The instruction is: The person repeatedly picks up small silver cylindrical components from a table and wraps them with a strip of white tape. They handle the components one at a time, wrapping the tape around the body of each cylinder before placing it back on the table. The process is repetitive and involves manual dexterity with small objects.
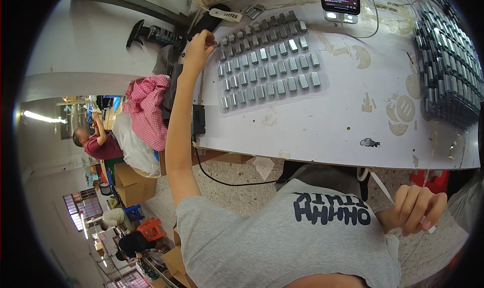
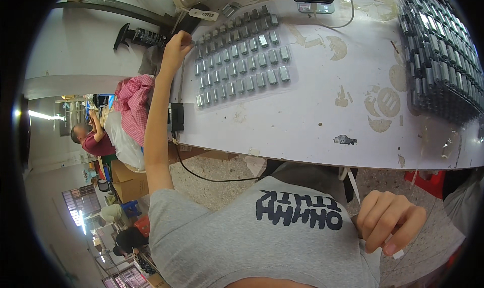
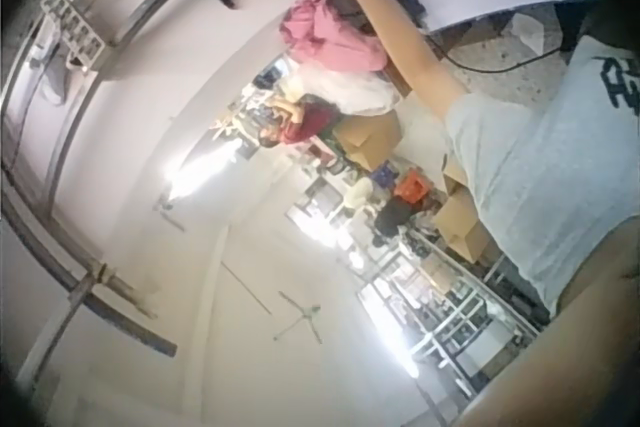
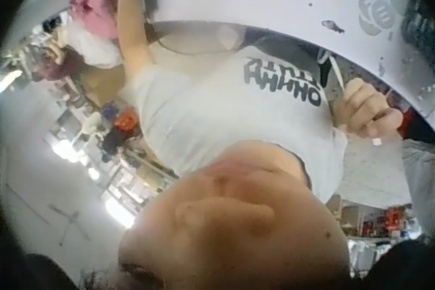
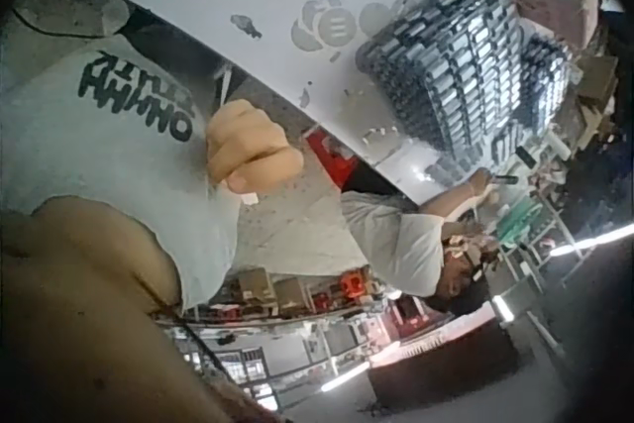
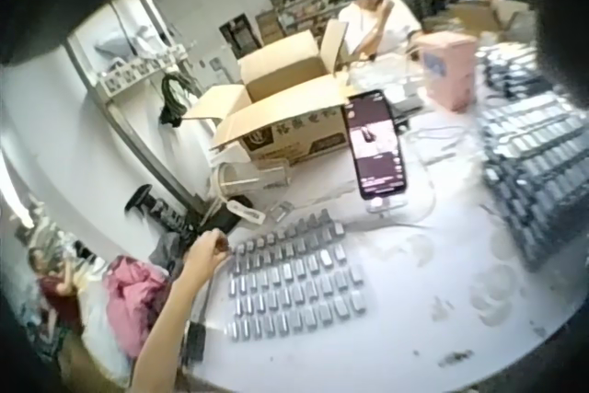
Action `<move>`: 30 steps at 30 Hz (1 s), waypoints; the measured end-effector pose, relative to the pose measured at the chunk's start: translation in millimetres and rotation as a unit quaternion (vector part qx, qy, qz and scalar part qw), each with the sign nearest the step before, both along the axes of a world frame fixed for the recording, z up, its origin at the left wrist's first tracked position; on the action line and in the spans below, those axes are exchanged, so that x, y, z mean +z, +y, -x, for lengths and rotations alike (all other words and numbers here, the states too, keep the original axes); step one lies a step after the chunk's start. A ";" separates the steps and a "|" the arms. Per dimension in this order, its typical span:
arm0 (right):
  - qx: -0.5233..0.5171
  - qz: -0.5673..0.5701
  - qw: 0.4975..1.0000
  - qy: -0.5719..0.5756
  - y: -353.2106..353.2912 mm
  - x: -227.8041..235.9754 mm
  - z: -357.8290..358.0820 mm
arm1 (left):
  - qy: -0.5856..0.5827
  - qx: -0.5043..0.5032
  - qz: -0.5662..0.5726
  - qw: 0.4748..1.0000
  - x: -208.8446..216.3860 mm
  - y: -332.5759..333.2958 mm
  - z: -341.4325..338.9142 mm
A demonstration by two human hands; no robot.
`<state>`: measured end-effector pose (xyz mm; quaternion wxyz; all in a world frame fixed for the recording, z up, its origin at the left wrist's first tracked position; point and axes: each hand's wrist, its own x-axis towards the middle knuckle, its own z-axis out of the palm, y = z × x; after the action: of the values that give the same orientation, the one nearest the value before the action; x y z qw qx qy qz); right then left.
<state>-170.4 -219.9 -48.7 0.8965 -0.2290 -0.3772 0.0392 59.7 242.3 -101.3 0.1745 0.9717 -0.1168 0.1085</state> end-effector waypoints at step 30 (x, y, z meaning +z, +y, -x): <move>-0.107 0.029 0.992 -0.056 5.1 10.9 14.6 | 0.051 -0.124 -0.072 0.988 3.8 -123.2 -58.8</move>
<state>-185.0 -214.8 -37.8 0.8659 -0.2961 -0.3988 -0.0588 118.5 119.2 -97.5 0.1218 0.9640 -0.2349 0.0274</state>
